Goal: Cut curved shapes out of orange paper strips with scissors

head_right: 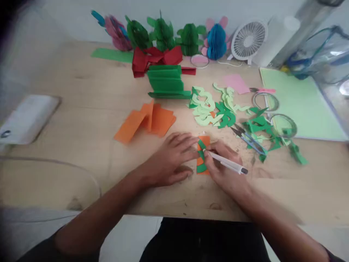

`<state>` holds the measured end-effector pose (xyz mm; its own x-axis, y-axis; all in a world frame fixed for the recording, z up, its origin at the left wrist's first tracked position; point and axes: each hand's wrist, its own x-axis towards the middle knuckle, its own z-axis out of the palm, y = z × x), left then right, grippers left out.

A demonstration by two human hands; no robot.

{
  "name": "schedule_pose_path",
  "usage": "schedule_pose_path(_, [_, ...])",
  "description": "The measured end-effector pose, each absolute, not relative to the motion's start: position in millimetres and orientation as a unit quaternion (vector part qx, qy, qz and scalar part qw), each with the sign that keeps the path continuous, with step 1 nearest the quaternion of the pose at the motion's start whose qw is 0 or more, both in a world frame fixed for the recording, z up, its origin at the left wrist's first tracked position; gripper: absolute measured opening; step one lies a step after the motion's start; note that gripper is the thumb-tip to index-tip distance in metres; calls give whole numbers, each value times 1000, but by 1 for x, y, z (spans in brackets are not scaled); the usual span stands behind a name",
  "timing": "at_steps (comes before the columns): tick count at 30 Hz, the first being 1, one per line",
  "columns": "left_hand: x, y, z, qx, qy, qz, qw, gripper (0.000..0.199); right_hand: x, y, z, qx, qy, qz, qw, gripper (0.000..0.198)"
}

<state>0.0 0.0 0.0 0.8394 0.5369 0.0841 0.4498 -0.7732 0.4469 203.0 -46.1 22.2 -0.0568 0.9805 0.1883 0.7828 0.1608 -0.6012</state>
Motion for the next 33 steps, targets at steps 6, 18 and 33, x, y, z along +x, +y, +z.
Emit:
schedule_pose_path(6, [1,0,-1,936,263,114,204,49,203,-48,23,-627,-701,181,287,8])
schedule_pose_path(18, [1,0,0,935,267,113,206,46,204,-49,24,-629,-672,225,318,13])
schedule_pose_path(33, [-1,-2,0,935,265,125,200,42,206,-48,11,-534,-783,117,297,21])
